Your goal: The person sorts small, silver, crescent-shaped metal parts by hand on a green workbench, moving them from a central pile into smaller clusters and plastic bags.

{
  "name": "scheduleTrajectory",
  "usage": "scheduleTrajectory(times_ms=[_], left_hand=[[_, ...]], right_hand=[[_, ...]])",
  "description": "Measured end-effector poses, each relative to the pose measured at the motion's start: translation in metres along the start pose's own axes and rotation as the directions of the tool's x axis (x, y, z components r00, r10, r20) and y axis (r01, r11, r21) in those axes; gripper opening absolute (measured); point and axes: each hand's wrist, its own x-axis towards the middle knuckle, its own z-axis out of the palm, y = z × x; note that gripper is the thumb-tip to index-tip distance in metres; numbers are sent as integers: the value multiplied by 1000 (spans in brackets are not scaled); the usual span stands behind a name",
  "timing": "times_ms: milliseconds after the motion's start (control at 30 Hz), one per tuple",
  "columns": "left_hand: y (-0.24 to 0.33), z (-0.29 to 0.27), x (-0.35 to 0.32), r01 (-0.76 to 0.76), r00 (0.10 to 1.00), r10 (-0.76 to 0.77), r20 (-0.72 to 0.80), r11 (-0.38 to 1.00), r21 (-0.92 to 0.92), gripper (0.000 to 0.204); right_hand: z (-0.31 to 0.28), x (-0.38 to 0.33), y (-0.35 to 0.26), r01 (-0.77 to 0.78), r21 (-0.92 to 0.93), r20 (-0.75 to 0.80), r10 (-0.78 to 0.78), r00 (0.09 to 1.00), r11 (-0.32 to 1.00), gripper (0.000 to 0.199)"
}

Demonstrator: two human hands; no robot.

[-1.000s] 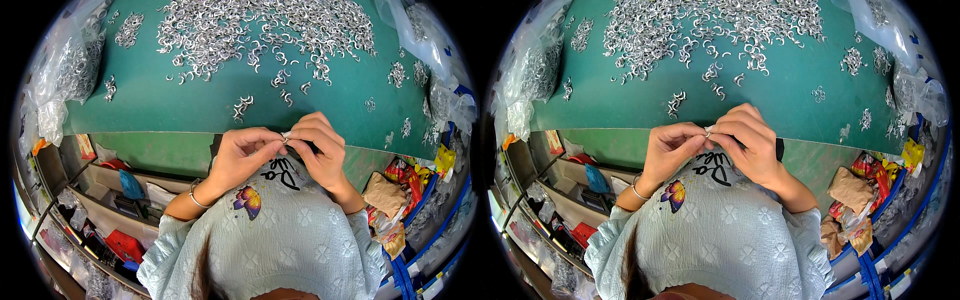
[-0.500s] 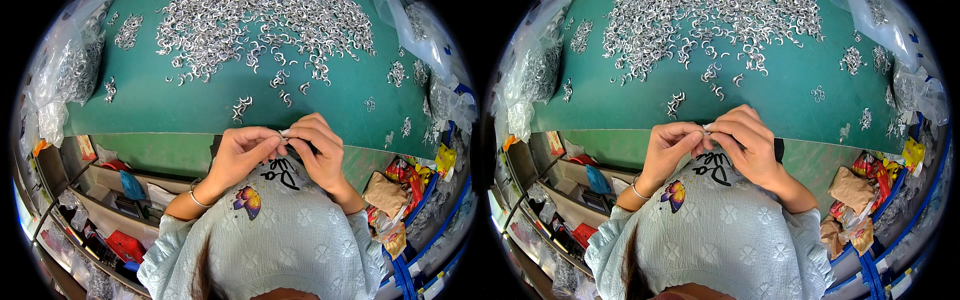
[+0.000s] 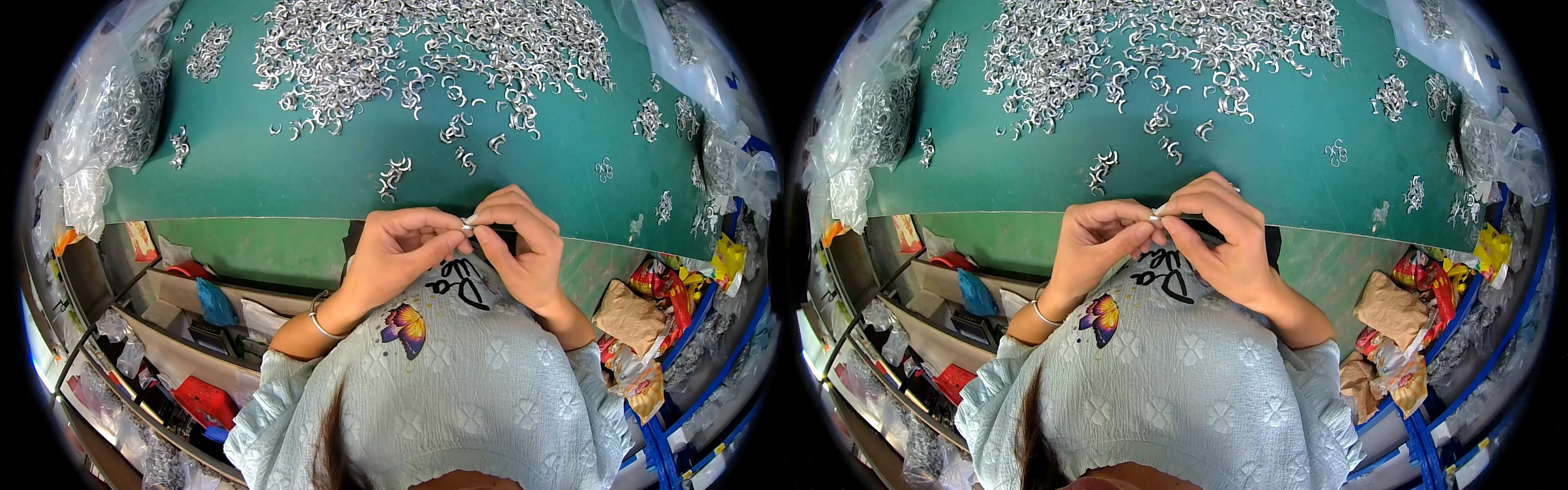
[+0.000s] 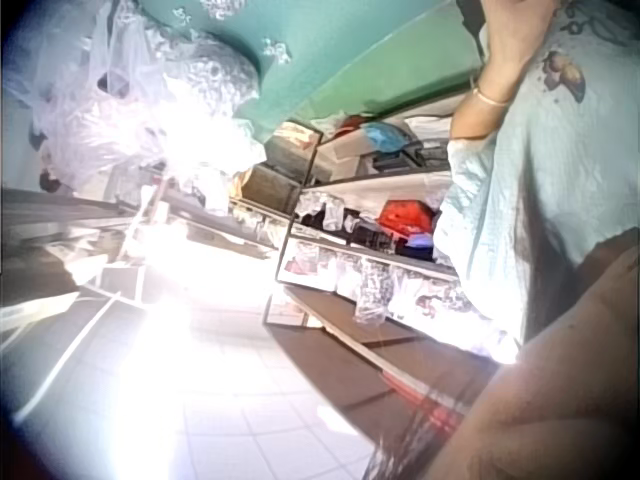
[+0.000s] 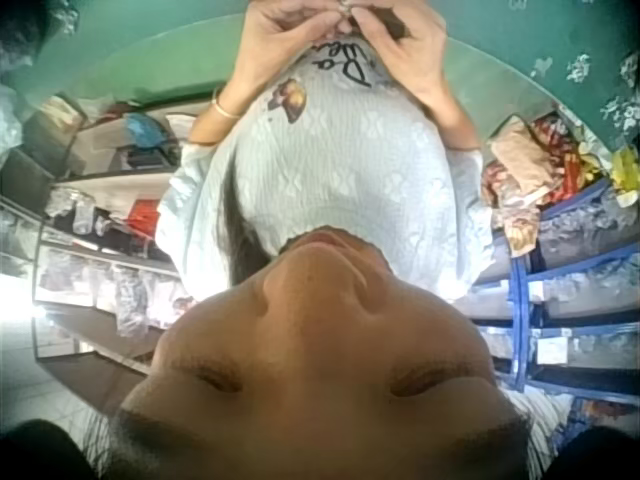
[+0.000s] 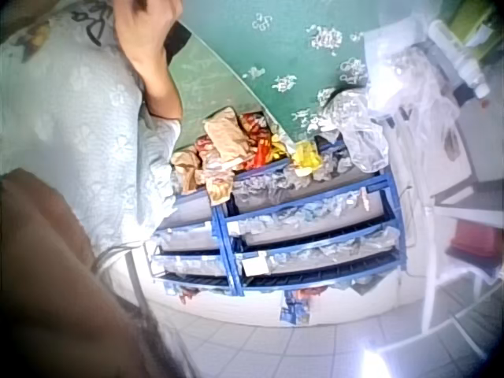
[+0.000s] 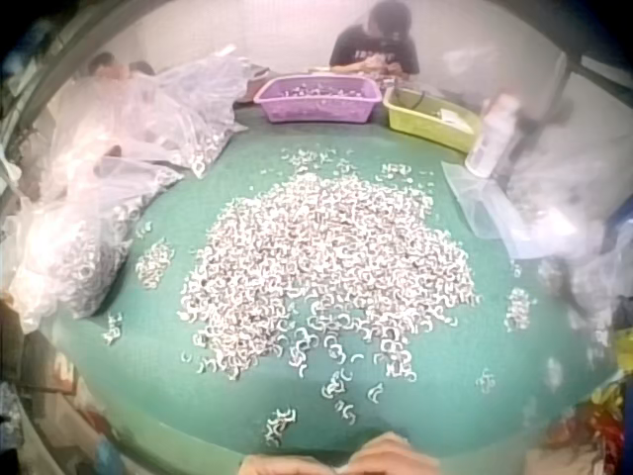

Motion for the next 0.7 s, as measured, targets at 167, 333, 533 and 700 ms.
scheduleTrajectory(times_ms=[167, 333, 533, 700], left_hand=[[0, 1, 1, 2, 1000, -2, -4, 1000, 12, 16], [1, 2, 1, 5, 1000, -5, -18, 1000, 21, 15], [4, 14, -1, -223, 960, 255, -114, 945, 238, 16], [8, 14, 4, -324, 927, 371, -55, 867, 377, 19]], right_hand=[[0, -1, 1, -9, 15, -3, 9, 1000, 1000, 14], [0, -1, 2, -29, 39, 3, 29, 1000, 999, 12], [1, -11, 0, -307, 500, 95, 301, 949, 810, 9], [1, -10, -4, -502, 747, 304, 447, 841, 436, 15]])
